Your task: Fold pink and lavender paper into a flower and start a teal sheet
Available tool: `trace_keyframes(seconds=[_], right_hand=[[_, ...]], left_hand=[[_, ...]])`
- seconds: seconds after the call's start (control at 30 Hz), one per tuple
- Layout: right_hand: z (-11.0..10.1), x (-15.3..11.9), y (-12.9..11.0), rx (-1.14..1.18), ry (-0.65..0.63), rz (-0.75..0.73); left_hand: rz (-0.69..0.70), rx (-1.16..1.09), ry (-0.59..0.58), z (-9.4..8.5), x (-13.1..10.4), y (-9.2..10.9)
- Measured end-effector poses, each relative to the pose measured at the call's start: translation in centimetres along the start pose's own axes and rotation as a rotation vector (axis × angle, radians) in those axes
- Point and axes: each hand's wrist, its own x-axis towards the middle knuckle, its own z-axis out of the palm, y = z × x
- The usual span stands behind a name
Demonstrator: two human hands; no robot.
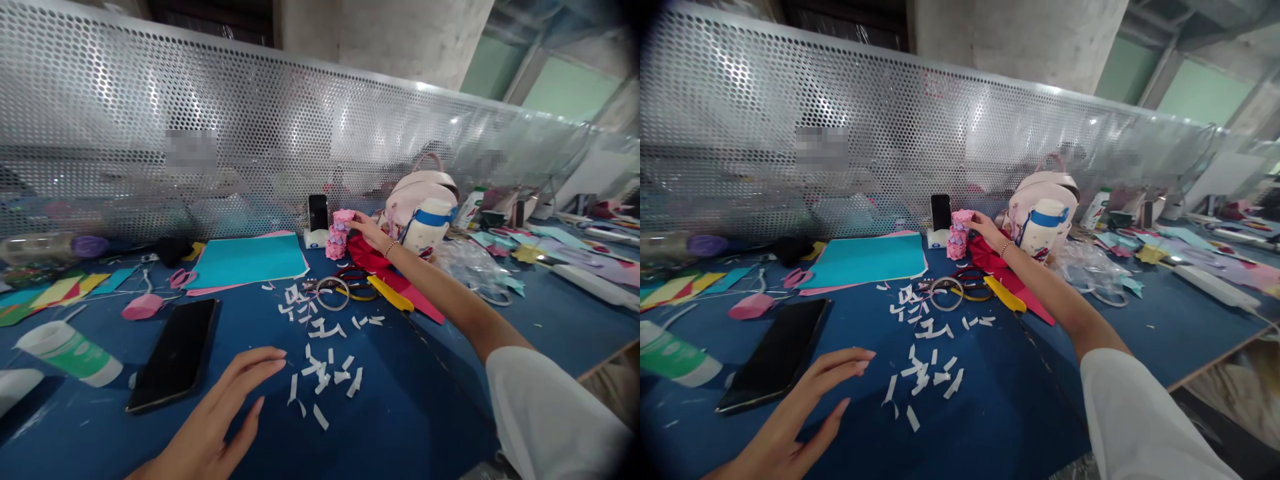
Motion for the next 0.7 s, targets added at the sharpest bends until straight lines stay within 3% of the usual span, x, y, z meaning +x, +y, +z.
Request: trace_keyframes(seconds=[0.7], right_hand=[[0.7,-0.7,0.7,0.01,-0.024,0.049]], left_hand=[[0.009,0.016,-0.027,-0.3,0.2,-0.2]])
